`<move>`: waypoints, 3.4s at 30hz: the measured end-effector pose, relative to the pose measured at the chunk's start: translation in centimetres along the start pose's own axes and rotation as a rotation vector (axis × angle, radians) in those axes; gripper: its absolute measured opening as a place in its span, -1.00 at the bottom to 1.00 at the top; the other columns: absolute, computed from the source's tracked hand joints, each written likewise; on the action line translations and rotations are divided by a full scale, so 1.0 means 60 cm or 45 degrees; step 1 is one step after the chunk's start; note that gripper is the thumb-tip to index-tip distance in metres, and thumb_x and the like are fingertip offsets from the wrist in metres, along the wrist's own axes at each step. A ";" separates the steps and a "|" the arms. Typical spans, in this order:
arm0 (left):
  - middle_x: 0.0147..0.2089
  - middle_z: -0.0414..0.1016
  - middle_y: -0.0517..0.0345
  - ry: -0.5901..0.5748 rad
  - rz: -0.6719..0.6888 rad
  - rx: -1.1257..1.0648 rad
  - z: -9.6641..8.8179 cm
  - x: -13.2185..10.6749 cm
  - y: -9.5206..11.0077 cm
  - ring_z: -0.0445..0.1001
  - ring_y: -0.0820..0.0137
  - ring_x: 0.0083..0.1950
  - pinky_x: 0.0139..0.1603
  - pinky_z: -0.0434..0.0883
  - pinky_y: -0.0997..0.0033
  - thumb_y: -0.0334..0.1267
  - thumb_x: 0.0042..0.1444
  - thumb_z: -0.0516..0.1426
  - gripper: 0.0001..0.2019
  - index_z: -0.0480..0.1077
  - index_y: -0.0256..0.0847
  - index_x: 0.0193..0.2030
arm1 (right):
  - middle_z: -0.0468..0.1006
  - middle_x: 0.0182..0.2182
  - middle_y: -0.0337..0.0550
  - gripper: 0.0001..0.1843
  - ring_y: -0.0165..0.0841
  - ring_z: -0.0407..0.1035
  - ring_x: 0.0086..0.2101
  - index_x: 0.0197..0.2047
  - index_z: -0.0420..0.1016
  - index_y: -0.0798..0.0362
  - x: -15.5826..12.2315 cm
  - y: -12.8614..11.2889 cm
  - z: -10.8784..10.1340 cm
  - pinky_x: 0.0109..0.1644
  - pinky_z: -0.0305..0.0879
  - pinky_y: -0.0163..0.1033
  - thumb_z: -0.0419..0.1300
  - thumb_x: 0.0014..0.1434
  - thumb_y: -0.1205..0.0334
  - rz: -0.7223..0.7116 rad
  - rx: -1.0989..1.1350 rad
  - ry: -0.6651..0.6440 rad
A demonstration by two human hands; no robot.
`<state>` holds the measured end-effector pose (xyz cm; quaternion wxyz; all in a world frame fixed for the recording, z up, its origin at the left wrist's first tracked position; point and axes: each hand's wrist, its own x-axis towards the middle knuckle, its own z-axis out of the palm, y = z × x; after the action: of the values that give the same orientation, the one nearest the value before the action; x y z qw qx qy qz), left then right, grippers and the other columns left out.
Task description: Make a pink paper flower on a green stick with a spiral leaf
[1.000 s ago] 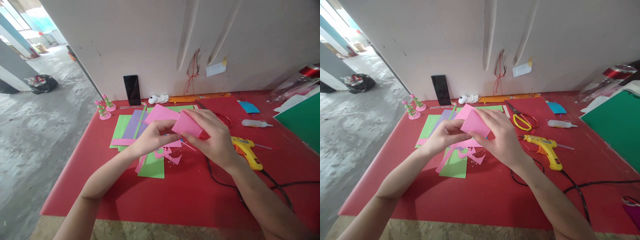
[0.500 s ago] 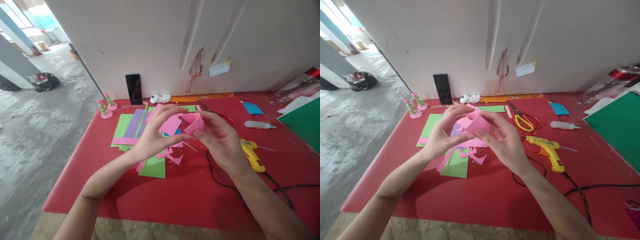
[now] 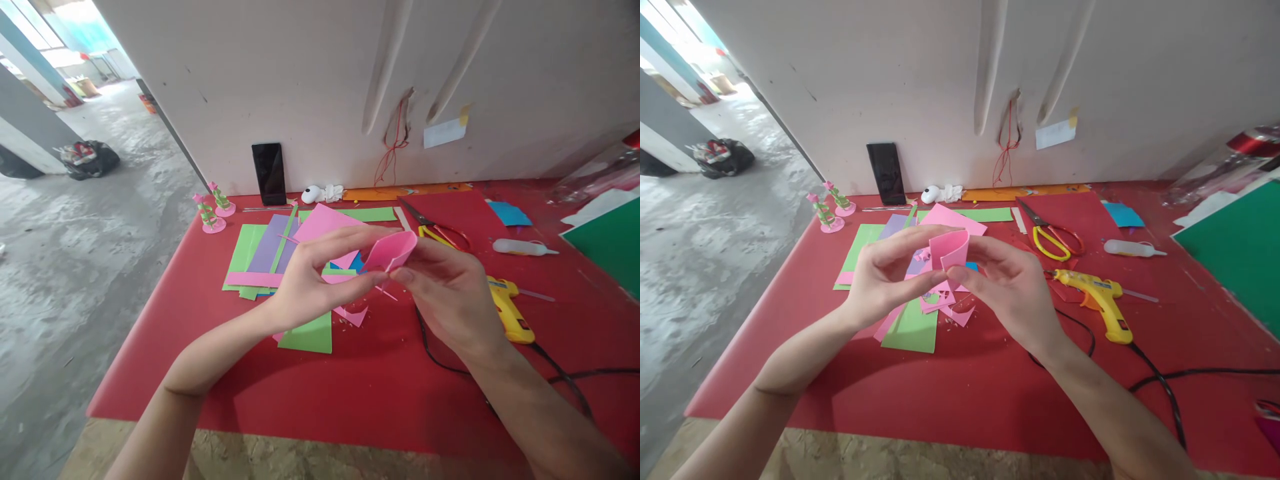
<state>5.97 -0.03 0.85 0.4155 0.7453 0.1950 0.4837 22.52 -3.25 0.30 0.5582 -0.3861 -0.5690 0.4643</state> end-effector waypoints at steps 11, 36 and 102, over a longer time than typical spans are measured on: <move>0.13 0.53 0.19 -0.099 0.153 -0.118 0.003 0.003 -0.006 0.50 0.37 0.15 0.18 0.48 0.34 -0.47 0.18 0.13 -0.61 0.46 -0.02 0.10 | 0.67 -0.30 -0.43 -0.74 -0.48 0.54 -0.26 -0.24 0.64 -0.27 -0.016 0.006 0.000 -0.10 0.50 -0.34 0.34 0.05 0.33 -0.155 -0.029 0.163; -0.09 0.64 0.01 0.065 0.494 0.077 0.012 0.002 -0.002 0.61 0.36 -0.02 0.03 0.58 0.44 -0.54 0.14 0.14 -0.75 0.55 -0.28 -0.10 | 0.60 -0.42 -0.68 -0.40 -0.66 0.44 -0.44 -0.16 0.57 -0.50 -0.026 0.001 0.018 -0.33 0.37 -0.58 0.34 -0.03 0.53 -0.420 -0.348 0.265; -0.62 0.17 0.32 -0.716 -0.560 -0.167 -0.025 0.020 0.015 0.16 0.65 -0.63 -0.67 0.11 0.60 -0.10 0.22 0.09 -0.62 0.19 -0.23 -0.57 | -0.03 -0.68 -0.37 -0.42 -0.56 -0.07 -0.64 -0.66 -0.02 0.05 0.012 -0.030 -0.016 -0.61 -0.13 -0.35 0.07 0.25 -0.05 -0.076 -0.403 -0.673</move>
<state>5.07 0.92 2.55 0.5939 0.7611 0.1974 0.1705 23.57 -2.97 2.18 0.3374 -0.3171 -0.7708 0.4377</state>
